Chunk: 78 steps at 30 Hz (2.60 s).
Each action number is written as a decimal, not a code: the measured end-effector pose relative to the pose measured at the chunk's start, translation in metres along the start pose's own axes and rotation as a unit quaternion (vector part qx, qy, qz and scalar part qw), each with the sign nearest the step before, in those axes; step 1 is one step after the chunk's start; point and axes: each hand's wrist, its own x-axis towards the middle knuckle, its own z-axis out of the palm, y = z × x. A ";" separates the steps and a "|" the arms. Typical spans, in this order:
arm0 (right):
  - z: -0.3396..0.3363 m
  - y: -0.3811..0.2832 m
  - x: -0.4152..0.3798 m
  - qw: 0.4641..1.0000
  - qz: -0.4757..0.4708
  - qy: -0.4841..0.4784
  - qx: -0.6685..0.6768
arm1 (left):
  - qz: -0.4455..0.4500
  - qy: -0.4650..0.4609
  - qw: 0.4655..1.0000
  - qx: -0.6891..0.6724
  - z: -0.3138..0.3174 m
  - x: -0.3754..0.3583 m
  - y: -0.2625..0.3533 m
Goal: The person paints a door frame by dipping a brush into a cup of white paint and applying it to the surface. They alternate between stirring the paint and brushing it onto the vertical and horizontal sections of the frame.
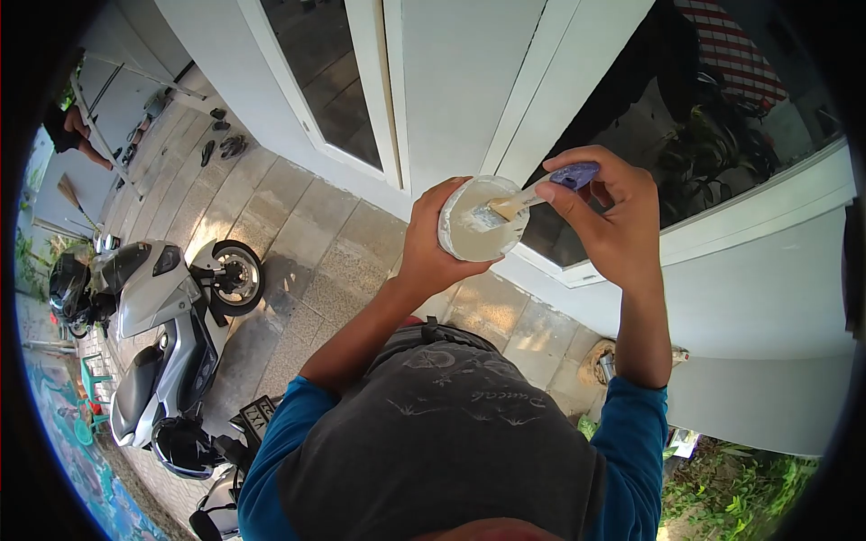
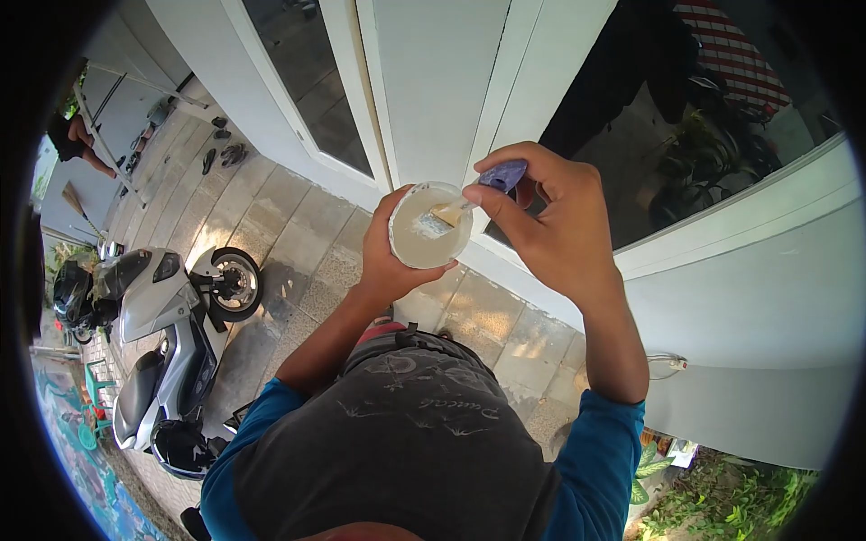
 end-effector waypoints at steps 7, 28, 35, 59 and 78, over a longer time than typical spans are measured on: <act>-0.006 0.003 0.000 0.998 0.036 0.014 0.051 | -0.053 0.011 0.995 -0.089 0.010 -0.006 0.000; 0.006 0.018 -0.035 0.998 -0.034 -0.004 -0.053 | -0.080 -0.031 0.988 -0.125 0.029 -0.016 0.002; 0.007 0.023 -0.036 1.000 -0.004 0.011 -0.016 | -0.084 -0.029 0.988 -0.128 0.031 -0.014 0.003; 0.030 0.068 -0.050 0.951 0.113 0.180 0.226 | -0.094 0.017 0.992 -0.077 0.035 -0.014 -0.003; 0.075 0.116 -0.014 0.901 0.171 0.257 0.305 | -0.128 -0.018 0.988 -0.090 0.013 0.025 -0.067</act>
